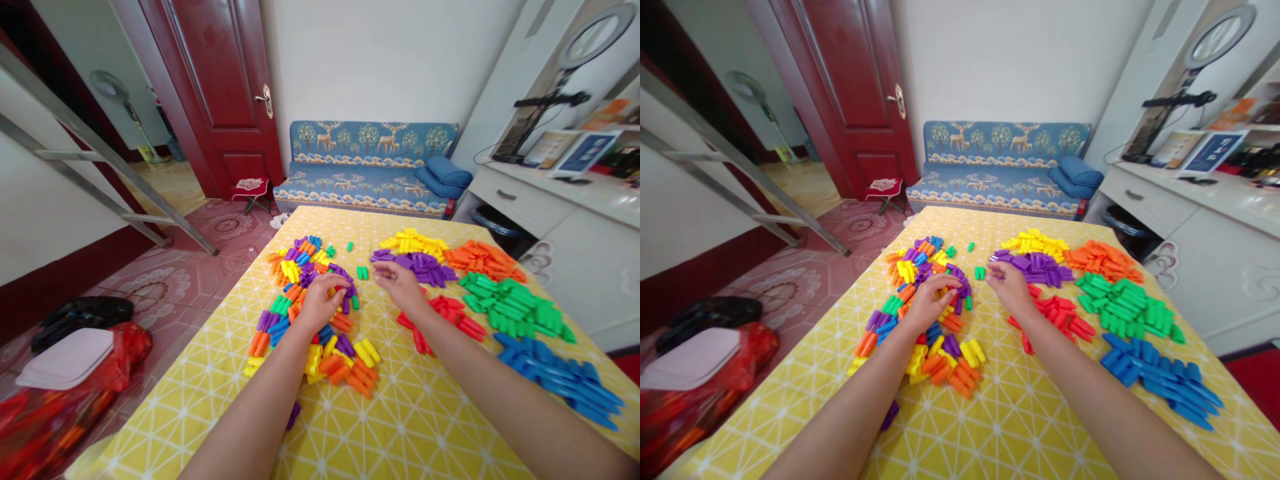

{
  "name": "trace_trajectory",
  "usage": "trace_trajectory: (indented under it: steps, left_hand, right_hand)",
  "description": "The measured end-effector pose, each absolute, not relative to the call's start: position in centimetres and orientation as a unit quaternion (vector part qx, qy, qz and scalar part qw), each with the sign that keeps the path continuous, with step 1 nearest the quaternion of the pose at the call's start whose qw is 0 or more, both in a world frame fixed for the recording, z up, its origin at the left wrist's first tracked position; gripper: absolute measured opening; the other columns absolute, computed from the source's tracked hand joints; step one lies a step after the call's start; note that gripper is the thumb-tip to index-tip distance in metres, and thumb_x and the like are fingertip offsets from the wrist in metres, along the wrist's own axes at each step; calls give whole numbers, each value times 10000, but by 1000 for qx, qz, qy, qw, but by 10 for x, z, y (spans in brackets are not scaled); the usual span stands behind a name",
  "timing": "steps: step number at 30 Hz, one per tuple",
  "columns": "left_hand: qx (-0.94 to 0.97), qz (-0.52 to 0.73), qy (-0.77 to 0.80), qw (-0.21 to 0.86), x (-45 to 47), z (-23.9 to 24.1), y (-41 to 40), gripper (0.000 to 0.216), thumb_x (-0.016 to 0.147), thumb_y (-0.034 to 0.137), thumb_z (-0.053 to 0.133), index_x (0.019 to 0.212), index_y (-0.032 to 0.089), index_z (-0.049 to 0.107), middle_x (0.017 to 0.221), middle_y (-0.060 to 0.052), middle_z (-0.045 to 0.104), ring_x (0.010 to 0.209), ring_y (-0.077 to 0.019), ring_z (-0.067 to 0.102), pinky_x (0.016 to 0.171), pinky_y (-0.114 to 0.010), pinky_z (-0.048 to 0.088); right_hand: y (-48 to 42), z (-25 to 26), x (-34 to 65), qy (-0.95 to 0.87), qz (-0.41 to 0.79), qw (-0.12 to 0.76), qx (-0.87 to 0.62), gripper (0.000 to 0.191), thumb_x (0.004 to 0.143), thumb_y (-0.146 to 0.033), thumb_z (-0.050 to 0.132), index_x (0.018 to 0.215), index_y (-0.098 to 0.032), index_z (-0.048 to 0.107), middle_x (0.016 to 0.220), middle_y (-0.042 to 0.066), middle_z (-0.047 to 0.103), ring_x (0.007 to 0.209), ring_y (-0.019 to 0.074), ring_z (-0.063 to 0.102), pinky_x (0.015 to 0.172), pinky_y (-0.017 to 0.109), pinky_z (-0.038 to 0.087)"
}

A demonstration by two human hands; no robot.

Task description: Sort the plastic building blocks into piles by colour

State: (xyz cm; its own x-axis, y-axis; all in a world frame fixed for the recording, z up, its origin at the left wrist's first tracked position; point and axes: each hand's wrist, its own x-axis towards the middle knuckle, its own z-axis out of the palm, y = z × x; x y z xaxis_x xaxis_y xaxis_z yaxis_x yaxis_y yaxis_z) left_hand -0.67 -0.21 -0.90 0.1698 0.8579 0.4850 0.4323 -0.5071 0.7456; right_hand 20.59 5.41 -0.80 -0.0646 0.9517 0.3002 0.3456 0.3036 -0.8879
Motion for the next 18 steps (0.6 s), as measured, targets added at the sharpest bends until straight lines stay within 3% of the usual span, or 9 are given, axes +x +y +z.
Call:
trace_trajectory:
  steps: [3, 6, 11, 18]
  left_hand:
    - [730, 474, 438, 225, -7, -9, -2, 182, 822, 121, 571, 928, 185, 704, 1012, -68, 699, 993, -206, 630, 946, -370, 467]
    - [727, 473, 447, 219, -7, -9, -4, 200, 822, 111, 567, 940, 189, 708, 978, -57, 702, 958, -197, 635, 928, -360, 473]
    - [726, 484, 441, 211, -6, -7, -6, 183, 821, 140, 593, 946, 192, 718, 1004, -67, 660, 994, -197, 608, 938, -353, 471]
    - [741, 463, 435, 218, -6, -5, -7, 214, 812, 197, 639, 1015, 193, 706, 1101, -91, 644, 1071, -224, 586, 991, -389, 441]
  right_hand:
    - [21, -28, 164, -701, 321, 436, -465, 591, 644, -196, 699, 1225, -175, 586, 1263, 126, 611, 1150, 282, 583, 950, 454, 477]
    - [10, -38, 144, -742, 280, 426, -436, 745, 632, -187, 703, 1343, -214, 482, 1379, 102, 521, 1258, 281, 494, 1050, 466, 388]
    - [8, -45, 145, -725, 260, 432, -469, 482, 675, -174, 645, 1154, -213, 611, 1153, 77, 660, 1062, 260, 609, 960, 450, 457]
    - [-2, -48, 152, -624, 407, 498, -444, 295, 765, -283, 611, 1048, -201, 630, 1044, 60, 692, 918, 204, 664, 849, 366, 527]
